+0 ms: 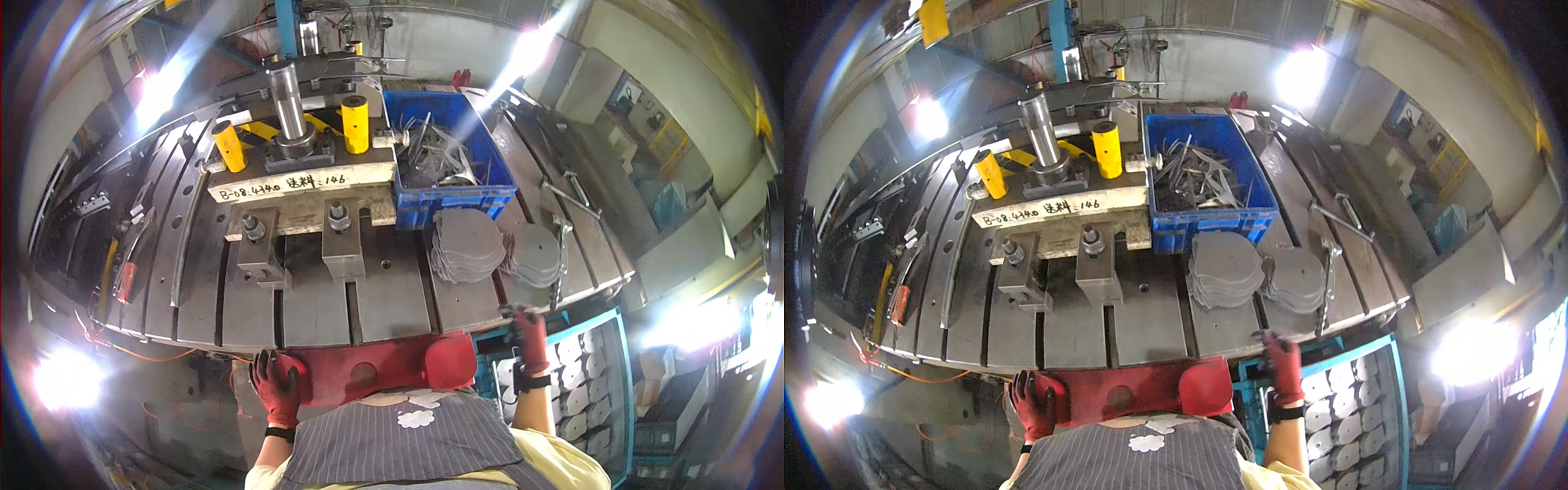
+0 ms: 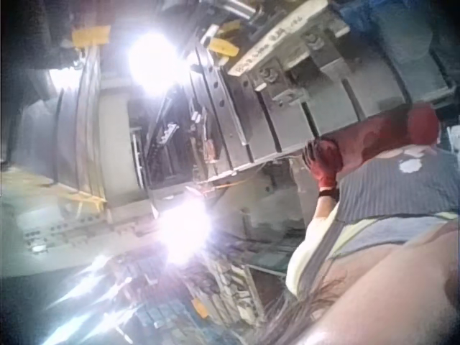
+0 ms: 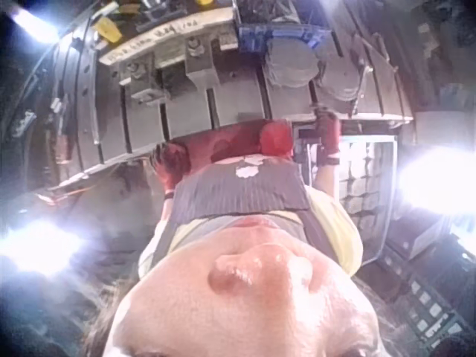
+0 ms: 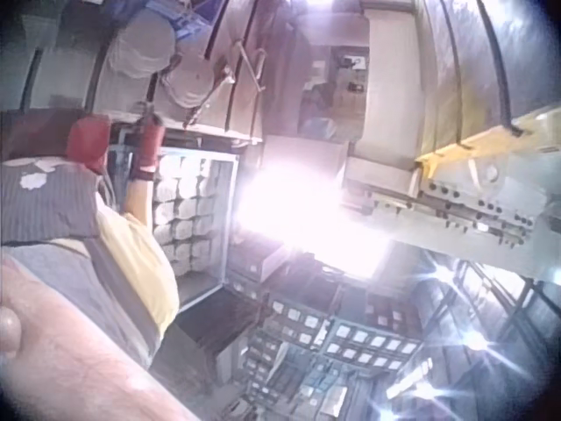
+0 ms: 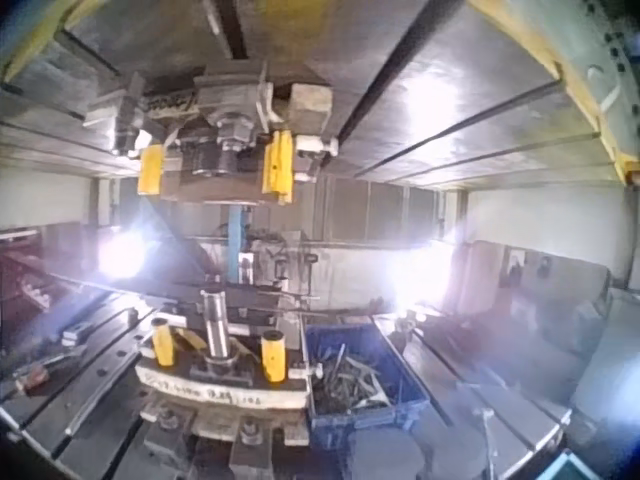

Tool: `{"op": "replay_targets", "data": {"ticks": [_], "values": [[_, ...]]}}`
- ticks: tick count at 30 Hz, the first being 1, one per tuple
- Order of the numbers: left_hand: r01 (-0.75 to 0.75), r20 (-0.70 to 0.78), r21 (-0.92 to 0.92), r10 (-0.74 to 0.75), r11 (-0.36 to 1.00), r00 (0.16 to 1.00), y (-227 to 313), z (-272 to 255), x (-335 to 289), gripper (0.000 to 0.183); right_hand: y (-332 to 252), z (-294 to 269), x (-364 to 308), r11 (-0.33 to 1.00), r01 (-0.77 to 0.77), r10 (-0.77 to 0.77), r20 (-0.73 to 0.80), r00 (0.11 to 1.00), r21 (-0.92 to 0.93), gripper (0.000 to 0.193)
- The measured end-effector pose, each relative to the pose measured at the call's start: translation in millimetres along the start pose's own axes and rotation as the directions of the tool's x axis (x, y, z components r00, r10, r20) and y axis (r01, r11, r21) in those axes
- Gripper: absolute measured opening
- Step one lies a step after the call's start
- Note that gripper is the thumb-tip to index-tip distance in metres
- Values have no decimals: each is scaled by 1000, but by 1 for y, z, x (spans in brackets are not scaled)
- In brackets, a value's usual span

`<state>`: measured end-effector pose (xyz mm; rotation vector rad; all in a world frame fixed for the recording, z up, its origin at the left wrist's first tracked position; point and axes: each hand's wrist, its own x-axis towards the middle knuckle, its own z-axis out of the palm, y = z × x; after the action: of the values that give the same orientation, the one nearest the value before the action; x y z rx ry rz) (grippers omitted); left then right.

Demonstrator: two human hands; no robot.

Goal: The worker uses a wrench to adjust a large metal plate and handles several round metal discs near a press machine.

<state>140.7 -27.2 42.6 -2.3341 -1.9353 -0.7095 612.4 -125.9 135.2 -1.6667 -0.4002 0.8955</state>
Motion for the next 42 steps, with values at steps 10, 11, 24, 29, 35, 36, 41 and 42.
{"op": "replay_targets", "data": {"ticks": [10, 11, 24, 29, 35, 36, 41, 42], "values": [[-435, -7, -610, 545, 662, 839, 139, 40, 86, 67, 55, 11, -10, 757, 375, -484, -74, 872, -536, 35], [-418, 10, -678, 577, 605, 817, 159, 53, 94, 67, 59, 3, -8, 764, 363, -479, -91, 873, -533, 35], [-288, 429, -394, 452, 873, 782, 296, 207, 213, 57, -13, 32, 123, 684, 572, -670, -80, 738, -453, 47], [97, 478, -509, 187, 855, 858, 328, 248, 207, 60, 1, 57, 174, 708, 365, -527, -109, 843, -604, 68], [506, 594, -539, -122, 674, 795, 334, 292, 201, 63, -3, 59, 159, 771, 402, -509, -100, 855, -493, 71], [488, 564, -538, -137, 687, 814, 334, 296, 200, 66, -5, 56, 155, 822, 425, -491, -92, 866, -380, 71], [59, 557, -592, 356, 804, 750, 300, 293, 210, 65, 17, 42, 167, 894, 360, -407, -145, 902, -267, 71], [-449, 565, -206, 480, 870, 671, 298, 293, 211, 69, 24, 43, 171, 875, 374, -432, -149, 890, -307, 73]]}}
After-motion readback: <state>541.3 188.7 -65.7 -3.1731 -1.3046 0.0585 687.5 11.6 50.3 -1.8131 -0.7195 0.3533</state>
